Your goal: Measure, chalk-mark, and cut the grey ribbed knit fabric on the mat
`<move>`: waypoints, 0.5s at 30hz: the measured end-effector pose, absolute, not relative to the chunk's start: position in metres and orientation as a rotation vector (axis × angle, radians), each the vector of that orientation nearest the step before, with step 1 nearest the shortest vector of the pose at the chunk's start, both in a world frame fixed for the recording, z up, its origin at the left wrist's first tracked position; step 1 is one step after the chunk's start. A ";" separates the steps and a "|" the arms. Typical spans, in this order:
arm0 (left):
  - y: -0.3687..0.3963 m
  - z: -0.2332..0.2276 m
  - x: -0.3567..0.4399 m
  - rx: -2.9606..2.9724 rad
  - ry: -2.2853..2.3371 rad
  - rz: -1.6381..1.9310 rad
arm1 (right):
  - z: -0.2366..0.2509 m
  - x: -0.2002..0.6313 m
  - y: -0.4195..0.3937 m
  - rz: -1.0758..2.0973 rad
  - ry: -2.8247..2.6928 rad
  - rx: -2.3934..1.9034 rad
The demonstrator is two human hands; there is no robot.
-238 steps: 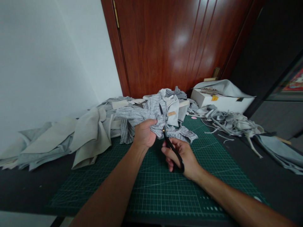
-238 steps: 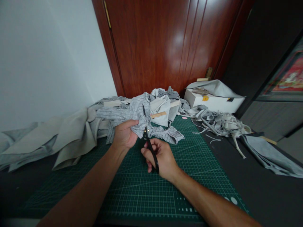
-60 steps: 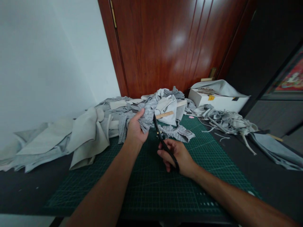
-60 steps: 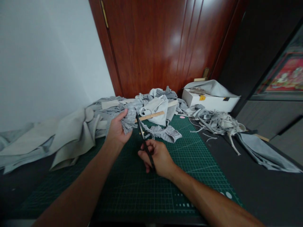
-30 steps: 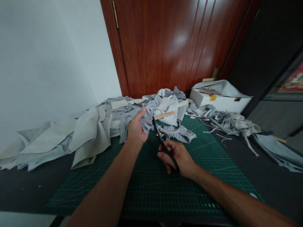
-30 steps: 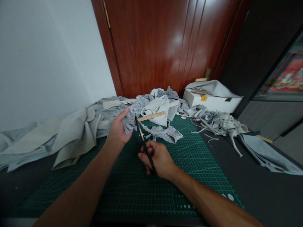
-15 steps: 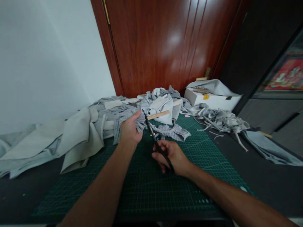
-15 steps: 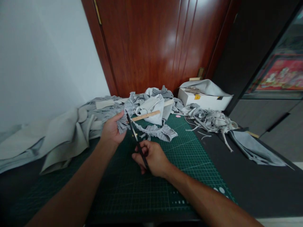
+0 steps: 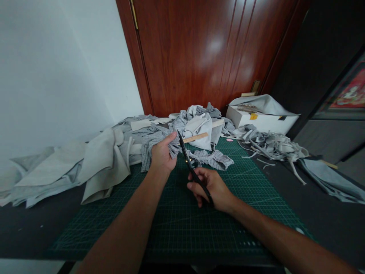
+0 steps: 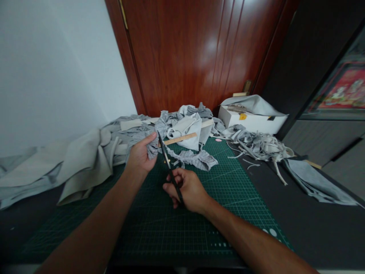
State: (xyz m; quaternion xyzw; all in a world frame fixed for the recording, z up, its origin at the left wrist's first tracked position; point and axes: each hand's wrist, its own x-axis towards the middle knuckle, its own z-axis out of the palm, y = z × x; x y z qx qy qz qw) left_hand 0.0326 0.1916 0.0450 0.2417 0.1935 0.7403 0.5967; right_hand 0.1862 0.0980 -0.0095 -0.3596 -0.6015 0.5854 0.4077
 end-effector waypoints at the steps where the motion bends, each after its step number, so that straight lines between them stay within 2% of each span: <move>1: 0.191 0.045 0.032 0.562 0.442 1.720 | -0.010 0.186 0.098 1.479 -1.511 -0.903; 15: 0.177 0.041 0.051 0.604 0.448 1.738 | -0.006 0.186 0.099 1.471 -1.461 -0.898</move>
